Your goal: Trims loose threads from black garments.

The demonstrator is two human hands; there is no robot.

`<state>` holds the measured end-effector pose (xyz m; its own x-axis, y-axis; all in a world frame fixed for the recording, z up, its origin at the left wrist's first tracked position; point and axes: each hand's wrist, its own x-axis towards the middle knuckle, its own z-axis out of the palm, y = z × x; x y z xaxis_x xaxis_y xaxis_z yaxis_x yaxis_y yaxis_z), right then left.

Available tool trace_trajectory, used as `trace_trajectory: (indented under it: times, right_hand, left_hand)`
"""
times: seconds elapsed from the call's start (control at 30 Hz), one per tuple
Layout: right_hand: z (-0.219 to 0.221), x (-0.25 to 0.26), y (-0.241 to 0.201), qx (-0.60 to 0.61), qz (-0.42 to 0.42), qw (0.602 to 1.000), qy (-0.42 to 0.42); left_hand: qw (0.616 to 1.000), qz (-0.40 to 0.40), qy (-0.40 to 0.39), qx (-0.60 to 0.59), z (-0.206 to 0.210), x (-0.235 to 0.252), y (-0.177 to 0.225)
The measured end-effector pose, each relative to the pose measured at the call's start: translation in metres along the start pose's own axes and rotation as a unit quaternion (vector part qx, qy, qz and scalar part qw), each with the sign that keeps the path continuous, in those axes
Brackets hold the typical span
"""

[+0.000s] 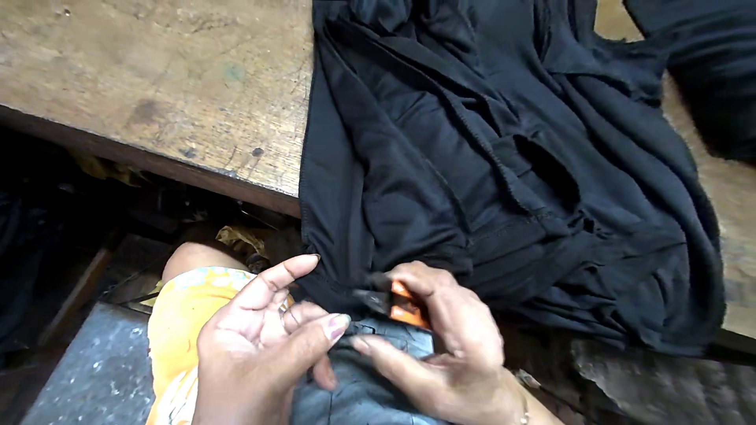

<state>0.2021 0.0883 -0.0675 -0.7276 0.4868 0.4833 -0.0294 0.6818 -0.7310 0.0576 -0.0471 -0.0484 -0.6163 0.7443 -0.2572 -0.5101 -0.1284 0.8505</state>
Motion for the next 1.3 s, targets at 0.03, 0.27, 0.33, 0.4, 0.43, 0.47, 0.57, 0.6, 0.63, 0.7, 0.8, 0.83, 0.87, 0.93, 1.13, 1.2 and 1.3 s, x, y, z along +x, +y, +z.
trace_trajectory:
  times: [0.03, 0.27, 0.33, 0.4, 0.43, 0.47, 0.57, 0.6, 0.63, 0.7, 0.8, 0.83, 0.87, 0.93, 1.13, 1.2, 1.3]
  right_hand:
    - [0.005, 0.003, 0.000, -0.003, -0.015, 1.000, 0.013]
    - [-0.020, 0.024, -0.005, 0.118, 0.016, 0.992, 0.042]
    - [-0.029, 0.025, -0.007, 0.124, 0.031, 0.991, 0.034]
    - [-0.033, 0.026, -0.008, 0.118, 0.044, 0.991, 0.037]
    - [-0.035, 0.026, -0.008, 0.113, 0.047, 0.992, 0.040]
    - [-0.037, 0.027, -0.009, 0.111, 0.049, 0.992, 0.045]
    - [-0.042, 0.029, -0.009, 0.116, 0.061, 0.990, 0.060]
    - [-0.044, 0.030, -0.009, 0.116, 0.066, 0.989, 0.063]
    - [-0.046, 0.031, -0.009, 0.115, 0.073, 0.989, 0.064]
    - [-0.052, 0.033, -0.009, 0.111, 0.105, 0.986, 0.069]
    - [-0.062, 0.038, -0.007, 0.065, 0.150, 0.983, 0.080]
    - [-0.063, 0.040, -0.007, 0.041, 0.157, 0.984, 0.078]
    - [-0.063, 0.041, -0.007, 0.012, 0.155, 0.985, 0.070]
    - [-0.058, 0.042, -0.005, -0.061, 0.132, 0.988, 0.055]
    - [-0.046, 0.041, -0.011, -0.072, 0.031, 0.995, 0.061]
    - [-0.041, 0.040, -0.015, -0.053, -0.009, 0.998, 0.040]
    - [-0.029, 0.043, -0.015, -0.041, -0.048, 0.998, 0.031]
  left_hand:
    - [1.000, 0.020, -0.017, 0.009, 0.001, -0.001, 0.001]
    - [0.912, 0.311, -0.037, 0.267, -0.001, 0.031, -0.008]
    - [0.864, 0.380, -0.043, 0.327, 0.000, 0.046, -0.008]
    - [0.840, 0.416, -0.068, 0.342, 0.006, 0.055, -0.005]
    - [0.832, 0.431, -0.078, 0.341, 0.008, 0.059, -0.004]
    - [0.826, 0.445, -0.083, 0.337, 0.010, 0.063, -0.005]
    - [0.828, 0.445, -0.091, 0.329, 0.011, 0.072, -0.003]
    - [0.841, 0.429, -0.100, 0.315, 0.010, 0.073, -0.002]
    - [0.856, 0.409, -0.117, 0.293, 0.010, 0.073, 0.001]
    - [0.891, 0.362, -0.168, 0.218, 0.008, 0.072, 0.009]
    - [0.922, 0.296, -0.212, 0.130, 0.005, 0.071, 0.019]
    - [0.925, 0.283, -0.210, 0.140, 0.004, 0.071, 0.023]
    - [0.927, 0.274, -0.203, 0.159, 0.002, 0.071, 0.026]
    - [0.930, 0.252, -0.177, 0.200, 0.002, 0.070, 0.033]
    - [0.930, 0.207, -0.141, 0.269, 0.008, 0.061, 0.042]
    - [0.931, 0.204, -0.152, 0.261, 0.009, 0.062, 0.041]
    - [0.938, 0.188, -0.168, 0.239, 0.011, 0.062, 0.040]
